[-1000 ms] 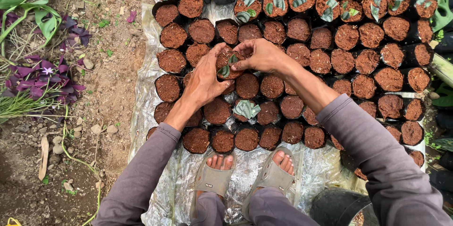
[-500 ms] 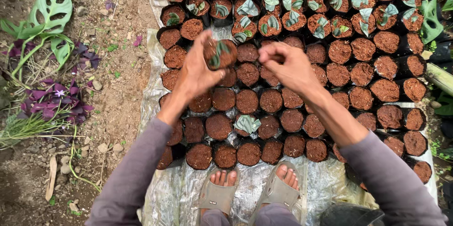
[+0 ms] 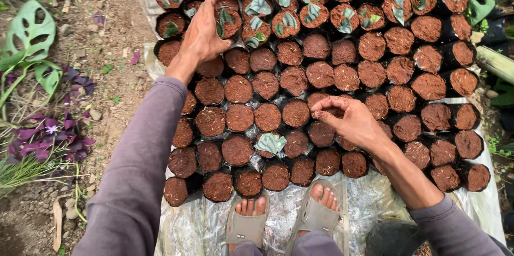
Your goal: The person plants small leaf cuttings into individual black nursery bags filled with soil. They pick up cuttings from a nearby container, insert them into the soil, and gently press the soil around each cutting. The person works systematically across rows of bags laid out on a plastic sheet.
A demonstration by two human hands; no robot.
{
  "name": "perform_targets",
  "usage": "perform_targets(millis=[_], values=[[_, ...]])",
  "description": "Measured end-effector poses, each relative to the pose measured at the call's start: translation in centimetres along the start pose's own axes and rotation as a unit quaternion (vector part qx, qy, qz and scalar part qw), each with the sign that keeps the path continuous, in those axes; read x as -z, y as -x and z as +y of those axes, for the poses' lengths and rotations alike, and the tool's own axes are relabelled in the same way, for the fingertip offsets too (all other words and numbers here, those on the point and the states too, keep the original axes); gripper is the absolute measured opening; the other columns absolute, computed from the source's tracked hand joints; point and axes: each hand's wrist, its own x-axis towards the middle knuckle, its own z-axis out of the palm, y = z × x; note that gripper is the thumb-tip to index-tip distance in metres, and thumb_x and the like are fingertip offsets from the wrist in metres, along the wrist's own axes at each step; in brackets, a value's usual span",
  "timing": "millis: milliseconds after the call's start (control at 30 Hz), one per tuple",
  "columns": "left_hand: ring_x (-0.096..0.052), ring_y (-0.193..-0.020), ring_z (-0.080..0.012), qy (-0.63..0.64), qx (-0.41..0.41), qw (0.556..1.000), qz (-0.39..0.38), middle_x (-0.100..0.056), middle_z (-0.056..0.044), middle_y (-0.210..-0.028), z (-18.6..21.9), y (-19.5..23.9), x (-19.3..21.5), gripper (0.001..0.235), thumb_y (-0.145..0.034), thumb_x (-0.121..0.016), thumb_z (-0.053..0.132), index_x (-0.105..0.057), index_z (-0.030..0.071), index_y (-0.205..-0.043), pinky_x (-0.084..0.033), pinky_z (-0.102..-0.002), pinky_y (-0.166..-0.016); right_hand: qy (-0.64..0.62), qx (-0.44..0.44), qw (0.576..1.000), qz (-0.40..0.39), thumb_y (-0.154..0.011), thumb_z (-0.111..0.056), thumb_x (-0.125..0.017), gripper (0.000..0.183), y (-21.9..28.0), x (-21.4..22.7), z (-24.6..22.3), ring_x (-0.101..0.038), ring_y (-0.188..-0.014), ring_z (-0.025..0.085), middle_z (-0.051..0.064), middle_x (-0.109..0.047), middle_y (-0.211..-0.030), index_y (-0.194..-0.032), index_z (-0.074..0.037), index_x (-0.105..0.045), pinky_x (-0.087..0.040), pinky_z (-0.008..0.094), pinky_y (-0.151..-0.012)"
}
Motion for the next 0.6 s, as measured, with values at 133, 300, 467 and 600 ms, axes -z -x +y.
perform_targets(millis=[133,300,467,600], values=[[-0.046,-0.136,-0.0450,-0.009,0.032,0.998,-0.055,-0.049,-0.030,-0.144,0.5,0.1,-0.1,0.115,-0.065,-0.094,0.017,-0.026,-0.002,-0.155,-0.034,-0.045,-0.120,-0.012,-0.047,0.999,-0.009,-0.091,-0.024,-0.071,0.021,0.4,0.4,0.5,-0.069,-0.091,0.008,-0.001,-0.079,-0.102,-0.108,-0.012,-0.078,-0.056,0.028,-0.083],[-0.053,-0.126,-0.0466,-0.054,0.048,0.994,-0.079,-0.056,-0.033,-0.132,1.3,-0.1,1.2,0.112,-0.064,-0.095,0.019,-0.030,-0.006,-0.151,-0.042,-0.046,-0.114,-0.019,-0.074,0.997,-0.033,-0.091,-0.022,-0.071,0.022,0.1,0.3,1.0,-0.070,-0.090,0.007,-0.002,-0.079,-0.102,-0.110,-0.014,-0.078,-0.056,0.027,-0.082],[-0.063,-0.116,-0.0430,-0.049,0.149,0.978,-0.140,-0.059,-0.031,-0.128,1.9,-0.2,1.6,0.107,-0.070,-0.087,0.017,-0.028,-0.005,-0.157,-0.054,-0.041,-0.107,-0.042,-0.059,0.996,-0.053,-0.093,-0.020,-0.071,0.022,-0.2,-0.5,1.9,-0.069,-0.091,0.006,-0.001,-0.079,-0.101,-0.112,-0.010,-0.076,-0.056,0.026,-0.082],[-0.060,-0.119,-0.0420,-0.080,0.046,0.985,-0.144,-0.064,-0.028,-0.119,2.1,-0.4,1.9,0.107,-0.067,-0.093,0.018,-0.033,-0.002,-0.153,-0.047,-0.043,-0.112,-0.036,-0.040,0.997,-0.056,-0.093,-0.020,-0.070,0.023,-0.6,-0.5,2.1,-0.069,-0.091,0.007,0.000,-0.078,-0.100,-0.112,-0.009,-0.076,-0.056,0.026,-0.082]])
